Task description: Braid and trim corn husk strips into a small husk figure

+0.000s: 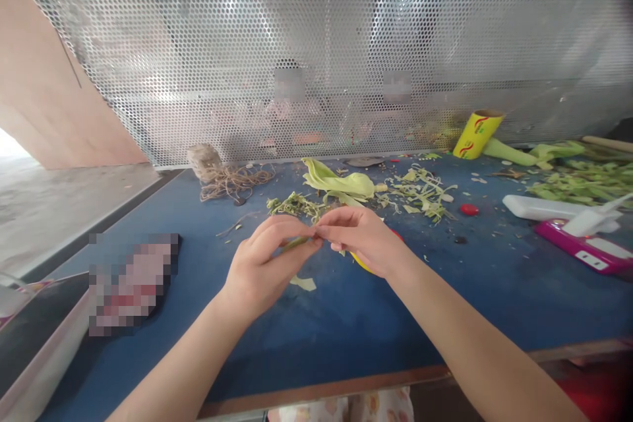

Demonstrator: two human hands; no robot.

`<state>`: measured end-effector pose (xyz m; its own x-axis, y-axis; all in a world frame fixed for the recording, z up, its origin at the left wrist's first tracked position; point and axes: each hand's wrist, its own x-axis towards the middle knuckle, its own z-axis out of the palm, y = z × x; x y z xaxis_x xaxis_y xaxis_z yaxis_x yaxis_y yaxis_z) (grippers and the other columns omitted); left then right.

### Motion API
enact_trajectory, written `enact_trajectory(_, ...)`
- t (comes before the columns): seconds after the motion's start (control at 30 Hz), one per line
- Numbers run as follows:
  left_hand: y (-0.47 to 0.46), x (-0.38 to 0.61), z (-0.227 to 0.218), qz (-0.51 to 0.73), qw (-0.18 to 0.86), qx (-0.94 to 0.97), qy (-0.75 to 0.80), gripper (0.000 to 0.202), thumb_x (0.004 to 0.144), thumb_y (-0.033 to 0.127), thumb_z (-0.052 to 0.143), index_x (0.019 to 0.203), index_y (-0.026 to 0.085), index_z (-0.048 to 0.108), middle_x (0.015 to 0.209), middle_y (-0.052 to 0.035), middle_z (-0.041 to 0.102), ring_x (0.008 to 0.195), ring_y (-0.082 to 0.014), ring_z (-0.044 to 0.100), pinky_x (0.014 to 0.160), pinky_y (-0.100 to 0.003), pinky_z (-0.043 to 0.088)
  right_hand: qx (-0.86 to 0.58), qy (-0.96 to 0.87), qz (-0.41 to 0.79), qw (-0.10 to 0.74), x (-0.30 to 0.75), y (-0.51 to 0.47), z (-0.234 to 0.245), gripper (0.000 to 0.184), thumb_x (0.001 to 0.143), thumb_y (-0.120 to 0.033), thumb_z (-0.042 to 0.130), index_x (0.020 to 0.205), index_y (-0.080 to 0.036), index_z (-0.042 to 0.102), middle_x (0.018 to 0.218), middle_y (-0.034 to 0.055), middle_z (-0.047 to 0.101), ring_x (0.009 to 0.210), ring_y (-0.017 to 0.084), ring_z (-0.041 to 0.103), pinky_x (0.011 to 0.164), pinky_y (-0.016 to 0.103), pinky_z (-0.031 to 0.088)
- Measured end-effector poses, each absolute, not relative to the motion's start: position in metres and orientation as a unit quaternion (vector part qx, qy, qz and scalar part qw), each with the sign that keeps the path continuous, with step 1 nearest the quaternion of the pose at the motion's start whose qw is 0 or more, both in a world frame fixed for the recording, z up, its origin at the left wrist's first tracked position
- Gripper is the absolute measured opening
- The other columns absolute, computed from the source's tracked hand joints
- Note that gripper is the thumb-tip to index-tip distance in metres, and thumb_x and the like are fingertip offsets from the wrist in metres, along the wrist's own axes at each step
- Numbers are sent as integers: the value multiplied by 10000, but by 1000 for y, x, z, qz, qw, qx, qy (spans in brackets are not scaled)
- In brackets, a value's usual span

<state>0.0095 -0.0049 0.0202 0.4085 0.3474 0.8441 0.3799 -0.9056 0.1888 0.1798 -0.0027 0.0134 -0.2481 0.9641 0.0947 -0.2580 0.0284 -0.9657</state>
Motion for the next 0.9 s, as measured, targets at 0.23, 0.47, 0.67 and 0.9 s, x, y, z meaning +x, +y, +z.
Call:
enact_trajectory(0.23,-3,9,21,-445,-97,-827,-329,440,730,209,643,1134,211,468,901,-25,668,779,-130,630,520,-170,524,-389,-518,563,513,181,-4,18,119,599,-253,737,677,-190,672,681,-3,659,548,72,549,513,201,430)
enact_trajectory(0.47,-1,11,18,-424,-3,-830,-363,375,758,153,585,1111,219,478,806,28,695,642,-91,625,564,-171,522,-443,-660,310,521,179,-8,15,54,709,-239,638,731,-191,650,652,-2,631,543,108,533,511,240,435)
enact_trajectory(0.67,-1,11,15,-407,74,-844,-341,287,788,144,546,1064,193,486,781,8,680,783,-128,641,706,-218,522,-392,-797,-36,457,176,-14,10,143,818,-98,502,837,-168,625,821,38,663,783,159,568,706,285,457)
enact_trajectory(0.9,3,10,8,-393,97,-861,-307,321,798,124,513,1109,177,458,830,-25,659,813,-138,619,700,-234,517,-406,-806,-218,372,172,-17,6,152,794,-47,483,791,-131,609,698,44,633,696,170,528,681,299,438)
